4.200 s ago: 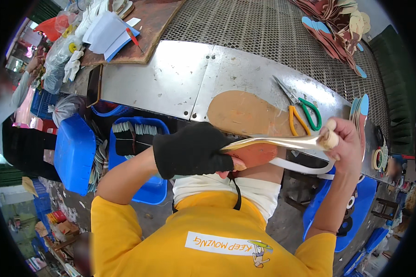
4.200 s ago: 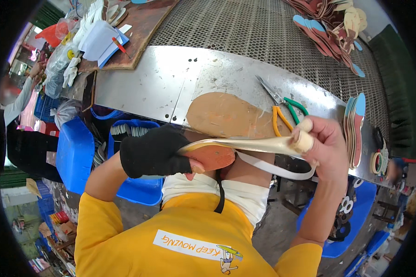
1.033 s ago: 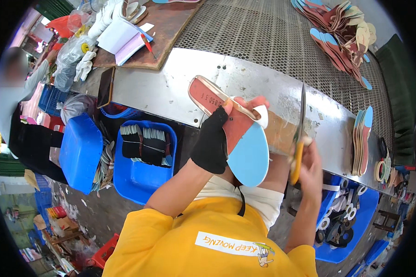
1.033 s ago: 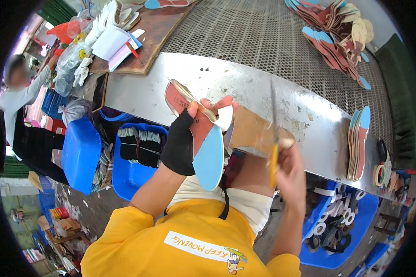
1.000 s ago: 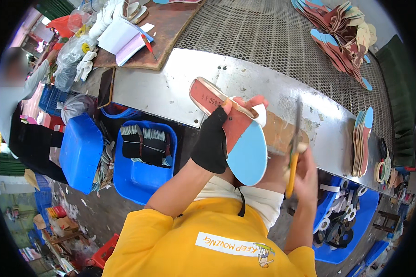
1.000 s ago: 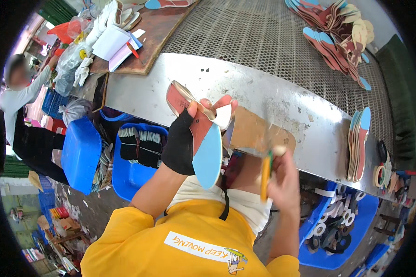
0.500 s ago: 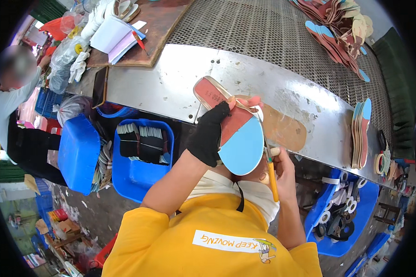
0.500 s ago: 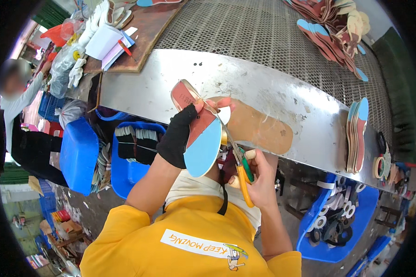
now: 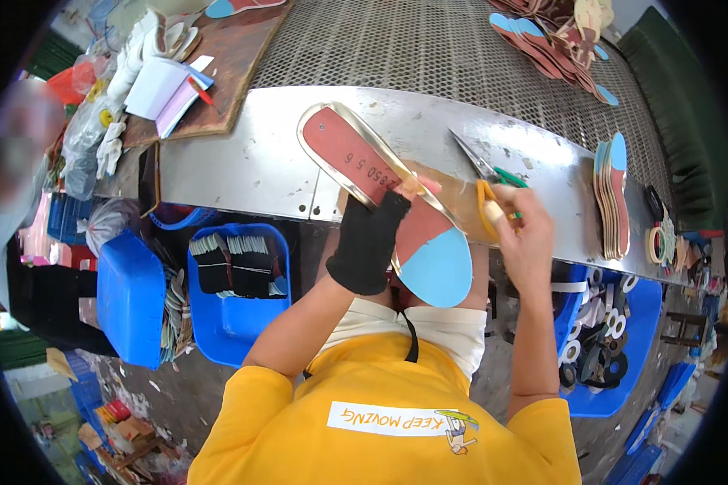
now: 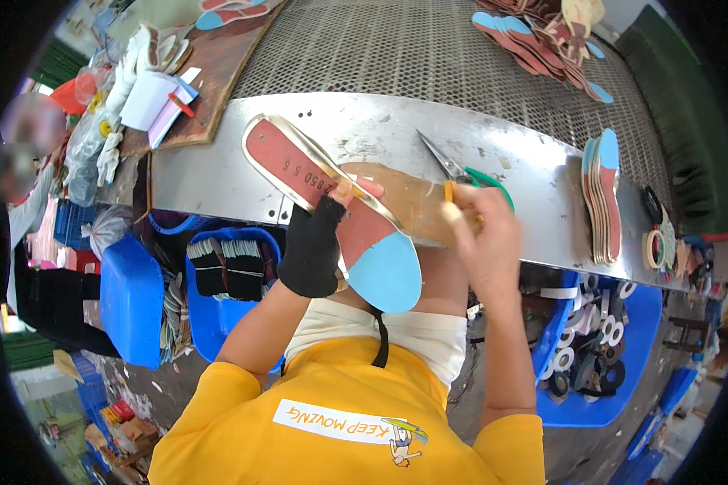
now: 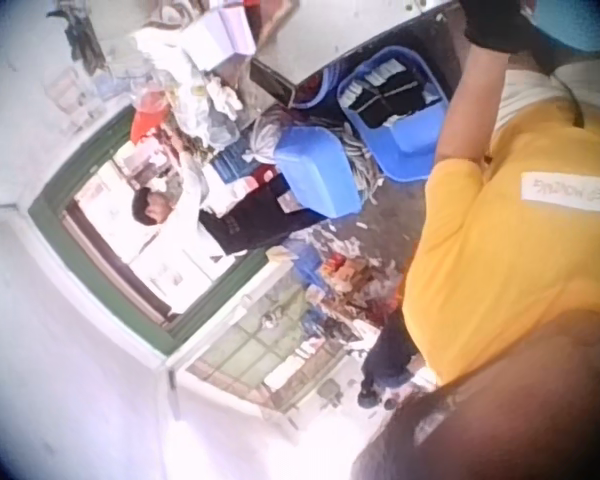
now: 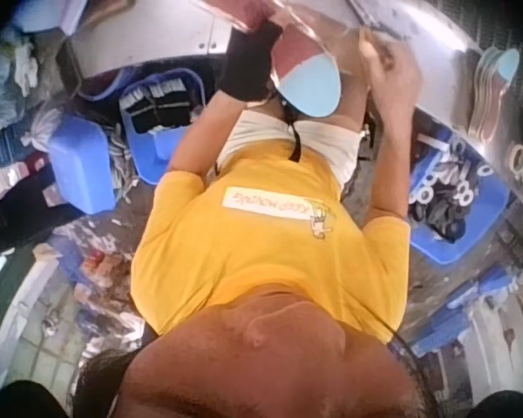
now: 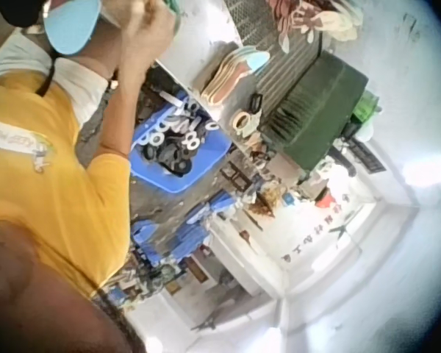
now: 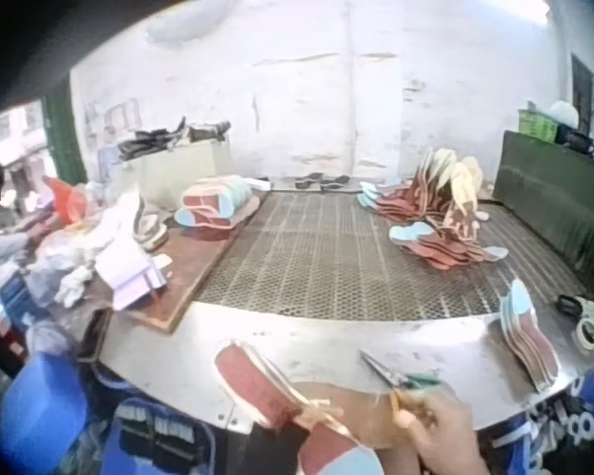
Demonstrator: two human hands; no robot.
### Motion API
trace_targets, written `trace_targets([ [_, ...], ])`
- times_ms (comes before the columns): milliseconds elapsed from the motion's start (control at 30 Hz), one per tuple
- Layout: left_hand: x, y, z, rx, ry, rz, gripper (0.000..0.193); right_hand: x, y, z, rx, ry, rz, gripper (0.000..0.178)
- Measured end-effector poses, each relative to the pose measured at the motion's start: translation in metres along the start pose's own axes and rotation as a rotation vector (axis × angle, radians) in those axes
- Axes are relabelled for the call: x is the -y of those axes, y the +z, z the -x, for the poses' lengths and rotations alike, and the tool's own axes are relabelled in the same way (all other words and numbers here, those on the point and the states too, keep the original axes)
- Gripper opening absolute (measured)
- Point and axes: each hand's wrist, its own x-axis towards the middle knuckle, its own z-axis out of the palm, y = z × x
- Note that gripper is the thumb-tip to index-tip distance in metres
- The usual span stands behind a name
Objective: Applying adhesive and tape to shoe insoles/components during manufacturing.
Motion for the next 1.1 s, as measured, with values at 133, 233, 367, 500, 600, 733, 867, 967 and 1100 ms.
trace_targets([
  [133, -0.003, 0.018, 0.005, 0.024, 0.056, -0.047, 0.022, 0.039, -0.002, -0.004, 0.464, 0.474, -0.928, 0.014],
  [233, -0.007, 0.02, 0.005, 0.028, 0.015, 0.09, 0.019, 0.05, -0.003, 0.001, 0.483, 0.368, -0.799, 0.017],
  [367, -0.004, 0.011, -0.006, 0.088, -0.035, 0.034, 0.018, 0.05, -0.001, 0.0, 0.466, 0.442, -0.913, 0.014],
  [500, 0.0, 0.019, -0.009, -0.01, -0.003, -0.353, 0.018, 0.048, -0.002, -0.004, 0.437, 0.528, -1.032, 0.012],
  [600, 0.016, 0.013, -0.014, -0.179, 0.148, -0.258, 0.023, 0.049, 0.005, 0.002, 0.402, 0.386, -0.773, 0.014],
  [733, 0.024, 0.015, -0.003, -0.185, 0.427, -0.619, 0.03, 0.05, 0.01, 0.013, 0.208, 0.245, -0.625, 0.02],
  [867, 0.016, 0.006, 0.01, 0.164, -0.012, -0.5, 0.03, 0.047, 0.006, -0.001, 0.11, 0.119, -0.637, 0.022],
  [967, 0.018, 0.012, 0.013, 0.196, 0.215, -0.527, 0.025, 0.041, 0.002, -0.031, 0.19, 0.333, -0.844, 0.024],
  [1100, 0.003, 0.01, 0.012, 0.271, 0.032, -0.543, 0.023, 0.032, -0.006, -0.048, 0.469, 0.456, -1.141, 0.025],
])
